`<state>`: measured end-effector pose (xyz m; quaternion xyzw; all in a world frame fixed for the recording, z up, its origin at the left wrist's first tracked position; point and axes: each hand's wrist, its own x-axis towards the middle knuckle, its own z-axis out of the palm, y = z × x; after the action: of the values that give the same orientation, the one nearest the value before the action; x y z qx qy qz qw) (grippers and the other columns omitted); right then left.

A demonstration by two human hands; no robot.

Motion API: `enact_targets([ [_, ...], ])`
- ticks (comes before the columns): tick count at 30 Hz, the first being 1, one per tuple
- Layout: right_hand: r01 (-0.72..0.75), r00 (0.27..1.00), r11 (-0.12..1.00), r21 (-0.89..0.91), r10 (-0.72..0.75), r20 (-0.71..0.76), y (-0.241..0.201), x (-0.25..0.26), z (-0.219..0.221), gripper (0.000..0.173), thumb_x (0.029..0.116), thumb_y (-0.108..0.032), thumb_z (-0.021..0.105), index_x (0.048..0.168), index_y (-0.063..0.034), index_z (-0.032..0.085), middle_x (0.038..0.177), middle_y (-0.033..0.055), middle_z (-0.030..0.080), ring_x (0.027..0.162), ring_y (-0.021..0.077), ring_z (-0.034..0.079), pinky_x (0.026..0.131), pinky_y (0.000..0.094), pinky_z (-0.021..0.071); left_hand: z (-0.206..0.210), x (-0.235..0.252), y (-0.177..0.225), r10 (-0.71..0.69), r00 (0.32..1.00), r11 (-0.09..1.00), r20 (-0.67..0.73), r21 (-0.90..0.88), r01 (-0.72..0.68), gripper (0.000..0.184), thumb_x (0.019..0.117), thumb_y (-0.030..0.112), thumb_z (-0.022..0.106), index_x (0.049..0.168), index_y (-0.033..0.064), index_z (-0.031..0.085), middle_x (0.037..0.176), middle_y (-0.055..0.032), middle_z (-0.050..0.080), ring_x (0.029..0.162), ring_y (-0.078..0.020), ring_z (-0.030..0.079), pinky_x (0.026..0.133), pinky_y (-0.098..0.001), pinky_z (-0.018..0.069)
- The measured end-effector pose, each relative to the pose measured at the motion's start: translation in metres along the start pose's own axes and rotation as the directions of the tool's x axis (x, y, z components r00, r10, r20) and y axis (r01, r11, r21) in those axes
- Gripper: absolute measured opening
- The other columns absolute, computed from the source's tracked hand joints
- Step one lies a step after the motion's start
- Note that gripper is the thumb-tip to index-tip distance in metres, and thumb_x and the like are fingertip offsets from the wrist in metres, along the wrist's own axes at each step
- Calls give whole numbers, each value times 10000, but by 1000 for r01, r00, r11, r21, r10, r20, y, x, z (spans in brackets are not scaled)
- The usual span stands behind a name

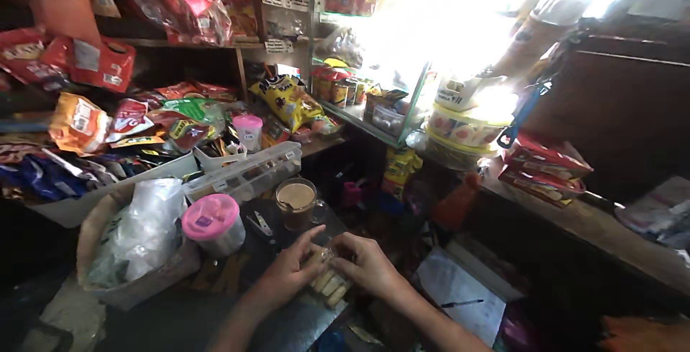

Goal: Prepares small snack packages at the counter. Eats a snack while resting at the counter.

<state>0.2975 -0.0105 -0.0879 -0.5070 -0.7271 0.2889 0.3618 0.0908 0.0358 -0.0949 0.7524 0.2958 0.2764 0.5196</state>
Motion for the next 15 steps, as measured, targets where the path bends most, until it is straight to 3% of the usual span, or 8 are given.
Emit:
enact_targets([
  [2,-3,999,1000,22,4,-37,1,-3,2,254,958,-136,664,1167,3,702,1055,128,719,928,155,684,852,292,559,0,1,-2,-1,1000,1000,3,-22,1,690,961,109,620,1563,24,292,1090,-44,699,941,-63,680,876,-261,562],
  [6,74,985,997,-29,-77,-155,7,-6,10,258,946,-127,674,1162,-3,739,1058,141,737,966,191,704,881,324,570,4,1,-4,68,997,997,-40,-46,-70,703,962,101,621,1566,-4,275,1125,-29,725,976,-47,695,912,-248,565],
  [8,54,989,999,-8,-54,-140,8,-7,11,261,952,-138,672,1166,1,728,1061,133,734,969,177,699,890,316,565,5,0,-6,87,995,996,-40,-23,-88,681,970,108,611,1560,-11,293,1147,-40,726,987,-45,695,919,-247,561],
  [12,-29,997,991,133,38,-65,9,-7,9,261,948,-127,678,1162,22,678,1026,113,713,893,111,677,828,259,560,4,0,-7,70,997,996,-21,53,-69,599,981,145,616,1521,9,398,1147,-57,709,986,-60,681,913,-251,551],
  [15,-10,993,953,302,46,-111,12,-8,12,252,911,-91,702,1126,31,653,952,44,683,776,12,619,716,170,529,1,-1,-4,44,999,997,4,62,-44,549,969,144,633,1474,5,467,1153,-67,696,984,-58,673,898,-237,548],
])
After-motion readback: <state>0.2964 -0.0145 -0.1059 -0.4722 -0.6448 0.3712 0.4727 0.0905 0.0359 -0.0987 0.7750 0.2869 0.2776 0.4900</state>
